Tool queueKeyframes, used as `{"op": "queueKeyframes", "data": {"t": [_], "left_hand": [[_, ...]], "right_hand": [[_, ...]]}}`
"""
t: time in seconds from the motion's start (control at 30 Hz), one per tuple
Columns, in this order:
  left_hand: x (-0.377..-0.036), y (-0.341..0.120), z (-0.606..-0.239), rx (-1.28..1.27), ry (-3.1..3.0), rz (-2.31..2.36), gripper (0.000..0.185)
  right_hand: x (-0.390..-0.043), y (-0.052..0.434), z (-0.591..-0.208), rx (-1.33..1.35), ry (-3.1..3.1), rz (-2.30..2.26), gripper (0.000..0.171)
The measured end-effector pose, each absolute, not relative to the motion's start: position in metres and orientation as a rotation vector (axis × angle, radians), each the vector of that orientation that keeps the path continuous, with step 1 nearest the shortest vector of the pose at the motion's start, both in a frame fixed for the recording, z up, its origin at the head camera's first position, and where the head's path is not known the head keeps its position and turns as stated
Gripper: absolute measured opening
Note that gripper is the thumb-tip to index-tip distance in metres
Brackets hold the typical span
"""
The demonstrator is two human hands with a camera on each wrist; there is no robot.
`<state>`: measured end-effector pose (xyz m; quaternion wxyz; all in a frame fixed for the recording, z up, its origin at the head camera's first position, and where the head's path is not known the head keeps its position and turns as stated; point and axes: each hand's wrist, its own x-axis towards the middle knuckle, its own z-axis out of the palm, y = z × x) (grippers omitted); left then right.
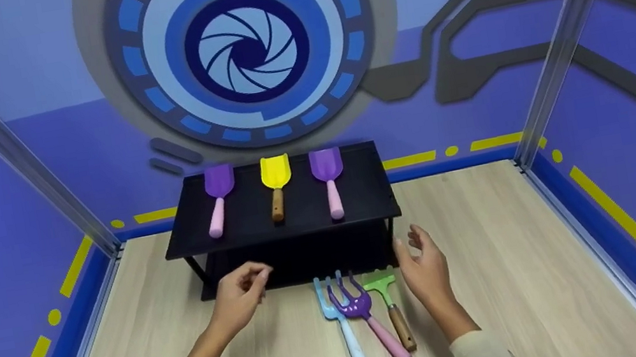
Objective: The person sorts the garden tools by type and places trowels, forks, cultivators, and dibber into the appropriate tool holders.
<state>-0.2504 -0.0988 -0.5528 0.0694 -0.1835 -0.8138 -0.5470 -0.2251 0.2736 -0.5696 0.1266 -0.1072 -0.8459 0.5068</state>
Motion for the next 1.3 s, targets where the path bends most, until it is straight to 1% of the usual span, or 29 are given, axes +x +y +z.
{"op": "queueKeyframes", "data": {"t": [0.13, 0.23, 0.47, 0.67, 0.8, 0.9, 1.07, 1.2, 1.3], "left_hand": [[-0.243, -0.127, -0.570, -0.424, -2.454, -1.704, 0.009], [-0.240, -0.146, -0.578, -0.325, -2.454, -1.715, 0.009], [-0.241, -0.178, -0.579, -0.088, -2.413, -1.714, 0.012], [-0.250, -0.198, -0.568, 0.179, -2.316, -1.627, 0.028], [-0.258, -0.209, -0.556, 0.341, -2.285, -1.561, 0.035], [-0.268, -0.212, -0.546, 0.438, -2.297, -1.586, 0.043], [-0.287, -0.216, -0.527, 0.525, -2.313, -1.757, 0.059], [-0.300, -0.219, -0.517, 0.557, -2.324, -1.848, 0.063], [-0.307, -0.218, -0.512, 0.552, -2.326, -1.894, 0.064]], "right_hand": [[-0.214, 0.281, -0.576, -0.295, -2.553, 1.408, 0.054], [-0.207, 0.285, -0.580, -0.285, -2.594, 1.383, 0.053], [-0.195, 0.287, -0.590, -0.277, -2.633, 1.316, 0.046], [-0.191, 0.286, -0.596, -0.272, -2.650, 1.355, 0.043], [-0.187, 0.284, -0.600, -0.255, -2.646, 1.452, 0.040], [-0.183, 0.282, -0.602, -0.247, -2.650, 1.505, 0.038], [-0.176, 0.272, -0.601, -0.257, -2.699, 1.528, 0.037], [-0.170, 0.258, -0.599, -0.250, -2.743, 1.541, 0.035], [-0.165, 0.247, -0.599, -0.192, -2.767, 1.584, 0.035]]}}
